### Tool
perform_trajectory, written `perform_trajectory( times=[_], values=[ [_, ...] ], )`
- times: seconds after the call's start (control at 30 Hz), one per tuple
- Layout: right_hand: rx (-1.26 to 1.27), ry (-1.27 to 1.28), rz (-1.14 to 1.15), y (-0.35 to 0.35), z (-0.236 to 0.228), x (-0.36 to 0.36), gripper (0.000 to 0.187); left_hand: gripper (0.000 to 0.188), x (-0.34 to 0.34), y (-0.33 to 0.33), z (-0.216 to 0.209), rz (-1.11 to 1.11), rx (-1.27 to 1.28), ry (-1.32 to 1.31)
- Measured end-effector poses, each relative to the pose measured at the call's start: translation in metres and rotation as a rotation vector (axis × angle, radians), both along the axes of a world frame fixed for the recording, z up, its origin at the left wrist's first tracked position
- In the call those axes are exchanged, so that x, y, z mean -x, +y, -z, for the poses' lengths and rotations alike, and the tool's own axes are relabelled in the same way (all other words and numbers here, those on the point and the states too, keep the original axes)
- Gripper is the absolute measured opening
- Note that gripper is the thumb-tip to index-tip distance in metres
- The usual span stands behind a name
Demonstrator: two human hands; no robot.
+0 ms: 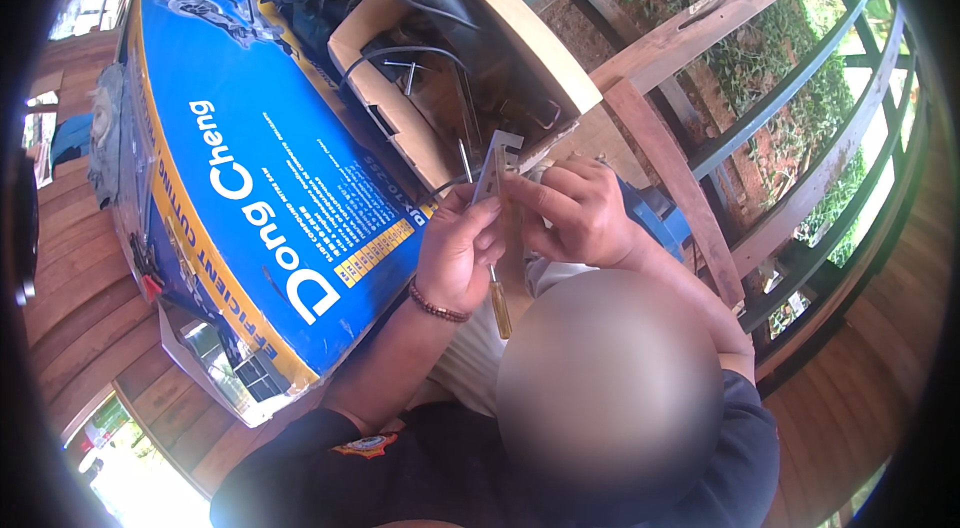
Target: The person sits on a wooden porch floor and assembles a small electronic device. They use a screwdriver to tighten screws on a metal bracket and then attach it to a blue plastic housing.
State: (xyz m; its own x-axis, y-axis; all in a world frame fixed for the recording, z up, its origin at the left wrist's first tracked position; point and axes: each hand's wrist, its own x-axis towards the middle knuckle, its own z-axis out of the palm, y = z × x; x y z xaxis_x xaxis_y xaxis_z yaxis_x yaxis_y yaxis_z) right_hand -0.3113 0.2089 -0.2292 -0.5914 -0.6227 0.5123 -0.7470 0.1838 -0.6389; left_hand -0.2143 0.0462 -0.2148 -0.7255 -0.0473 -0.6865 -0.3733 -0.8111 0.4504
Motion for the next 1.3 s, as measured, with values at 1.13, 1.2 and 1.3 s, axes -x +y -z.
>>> perform_trajectory(
  times=[1.13,1.2,1.3],
  values=[
    [0.007,-1.324,0.002,-0.011,0.001,-0.007,0.021,0.017,0.004,-0.002,0.007,-0.011,0.232,0.058],
    [-0.129,-1.288,-0.089,-0.003,-0.003,-0.001,0.021,0.017,0.001,-0.004,0.009,0.013,0.23,0.04],
    [-0.422,-1.258,-0.226,0.008,-0.018,0.019,0.022,0.017,-0.008,-0.012,0.013,0.129,0.275,0.019]
  ],
)
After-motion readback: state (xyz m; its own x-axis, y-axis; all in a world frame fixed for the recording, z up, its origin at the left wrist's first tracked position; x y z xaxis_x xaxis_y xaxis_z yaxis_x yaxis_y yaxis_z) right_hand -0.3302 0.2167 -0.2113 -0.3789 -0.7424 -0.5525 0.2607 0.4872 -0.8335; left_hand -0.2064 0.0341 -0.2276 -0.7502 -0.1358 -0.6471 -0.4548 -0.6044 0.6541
